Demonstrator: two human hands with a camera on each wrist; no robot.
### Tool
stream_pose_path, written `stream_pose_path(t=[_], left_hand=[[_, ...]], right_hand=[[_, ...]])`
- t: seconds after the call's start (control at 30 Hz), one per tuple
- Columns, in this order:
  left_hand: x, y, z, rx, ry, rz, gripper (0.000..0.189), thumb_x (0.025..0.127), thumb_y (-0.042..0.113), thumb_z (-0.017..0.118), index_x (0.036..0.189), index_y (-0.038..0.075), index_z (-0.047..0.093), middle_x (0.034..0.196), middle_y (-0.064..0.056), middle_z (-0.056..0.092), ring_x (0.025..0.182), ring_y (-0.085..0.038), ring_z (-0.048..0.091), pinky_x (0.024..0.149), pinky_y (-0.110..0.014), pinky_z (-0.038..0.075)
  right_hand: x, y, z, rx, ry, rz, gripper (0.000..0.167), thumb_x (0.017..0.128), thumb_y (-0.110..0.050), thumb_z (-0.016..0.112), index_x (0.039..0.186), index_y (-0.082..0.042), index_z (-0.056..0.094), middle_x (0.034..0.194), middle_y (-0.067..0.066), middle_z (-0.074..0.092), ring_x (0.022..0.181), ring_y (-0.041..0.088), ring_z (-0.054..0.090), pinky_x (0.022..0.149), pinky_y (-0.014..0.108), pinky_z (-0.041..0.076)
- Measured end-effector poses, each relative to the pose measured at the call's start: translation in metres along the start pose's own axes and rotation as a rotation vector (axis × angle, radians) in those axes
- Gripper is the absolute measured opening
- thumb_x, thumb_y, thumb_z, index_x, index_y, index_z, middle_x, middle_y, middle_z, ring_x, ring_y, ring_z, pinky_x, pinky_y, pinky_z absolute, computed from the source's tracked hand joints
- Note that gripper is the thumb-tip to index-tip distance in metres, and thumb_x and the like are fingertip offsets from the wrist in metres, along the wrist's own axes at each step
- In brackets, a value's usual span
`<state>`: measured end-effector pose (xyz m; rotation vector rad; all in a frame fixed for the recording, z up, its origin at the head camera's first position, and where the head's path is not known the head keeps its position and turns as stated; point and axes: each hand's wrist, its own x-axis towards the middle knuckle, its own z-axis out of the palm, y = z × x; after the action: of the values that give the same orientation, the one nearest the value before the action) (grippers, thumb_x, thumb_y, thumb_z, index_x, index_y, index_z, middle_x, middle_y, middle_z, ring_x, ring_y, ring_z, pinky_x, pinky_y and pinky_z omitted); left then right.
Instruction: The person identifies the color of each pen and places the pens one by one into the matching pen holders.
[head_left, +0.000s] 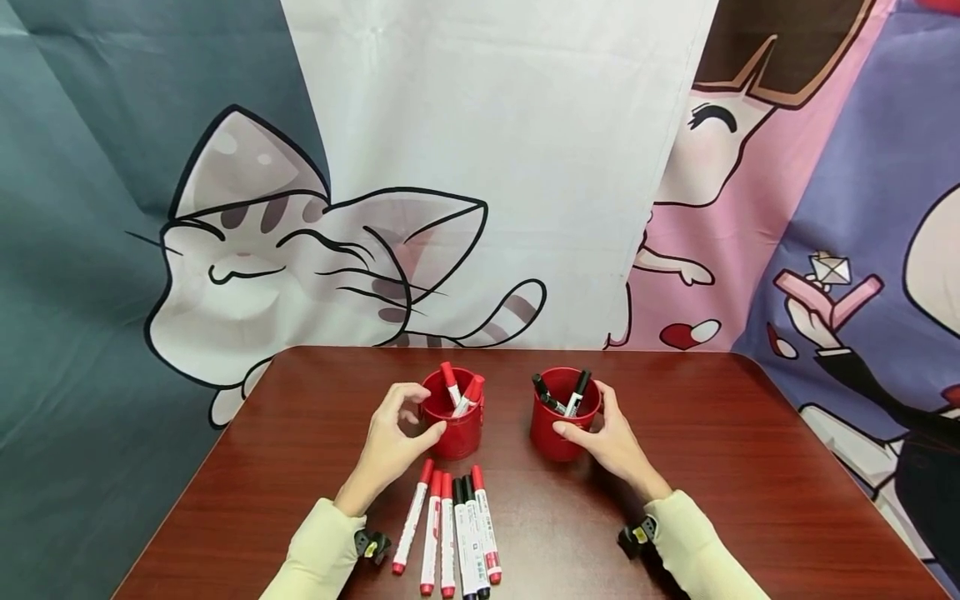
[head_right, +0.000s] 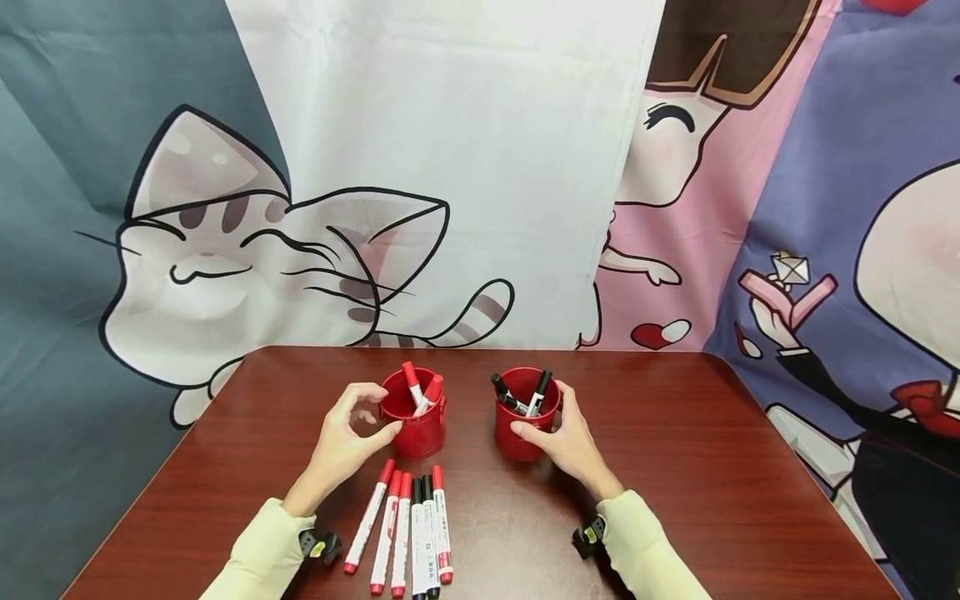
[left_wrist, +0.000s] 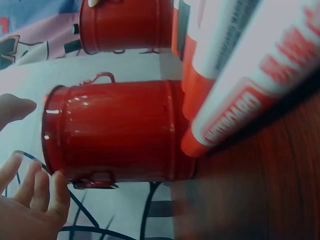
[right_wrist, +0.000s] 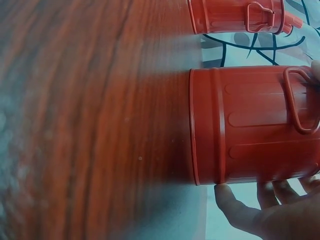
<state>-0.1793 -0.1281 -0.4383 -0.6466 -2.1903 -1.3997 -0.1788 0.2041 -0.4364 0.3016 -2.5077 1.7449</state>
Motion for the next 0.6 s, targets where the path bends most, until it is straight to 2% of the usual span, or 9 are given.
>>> stream_pose_path(t=[0.17,0.3,0.37,0.47,0.6], left_hand=[[0.003,-0.007,-0.002,0.014,-0.02,-0.143,0.087,0.068,0.024,0.081,0.137,0.02,0.029,0.129,-0.008,0.044,0.116,-0.024,0.04,0.082,-0.046,0.048],[0.008,-0.015,0.001,-0.004,-0.086,-0.267,0.1,0.064,0.029,0.082,0.142,0.025,0.02,0.136,-0.005,0.037,0.125,-0.027,0.032,0.094,-0.048,0.042],[0.011,-0.02,0.002,-0.036,-0.123,-0.313,0.104,0.063,0.029,0.083,0.143,0.026,0.017,0.138,-0.006,0.034,0.127,-0.03,0.03,0.095,-0.05,0.041],[0.015,-0.028,0.005,-0.085,-0.162,-0.345,0.107,0.063,0.028,0.083,0.144,0.026,0.012,0.141,-0.008,0.031,0.13,-0.03,0.028,0.093,-0.051,0.043],[0.017,-0.036,0.008,-0.129,-0.188,-0.348,0.107,0.063,0.031,0.083,0.143,0.032,0.013,0.14,-0.003,0.033,0.128,-0.025,0.032,0.093,-0.047,0.044]], right_hand=[[0.0,-0.001,-0.001,0.005,-0.006,-0.013,0.077,0.077,-0.021,0.074,0.136,-0.011,0.026,0.131,0.014,0.042,0.115,0.034,0.047,0.09,0.05,0.044],[0.0,-0.001,-0.002,0.01,-0.007,-0.021,0.077,0.077,-0.019,0.074,0.136,-0.011,0.026,0.13,0.015,0.043,0.112,0.034,0.049,0.088,0.047,0.046],[0.0,-0.002,-0.002,0.01,-0.009,-0.022,0.077,0.077,-0.02,0.074,0.136,-0.011,0.026,0.13,0.014,0.043,0.111,0.033,0.05,0.088,0.047,0.046],[0.0,-0.001,-0.002,0.005,-0.011,-0.018,0.077,0.077,-0.021,0.074,0.136,-0.012,0.026,0.13,0.012,0.043,0.112,0.033,0.049,0.088,0.047,0.046],[0.0,0.0,0.0,0.005,-0.013,-0.004,0.078,0.077,-0.022,0.074,0.137,-0.013,0.025,0.13,0.011,0.042,0.115,0.032,0.047,0.09,0.05,0.044]])
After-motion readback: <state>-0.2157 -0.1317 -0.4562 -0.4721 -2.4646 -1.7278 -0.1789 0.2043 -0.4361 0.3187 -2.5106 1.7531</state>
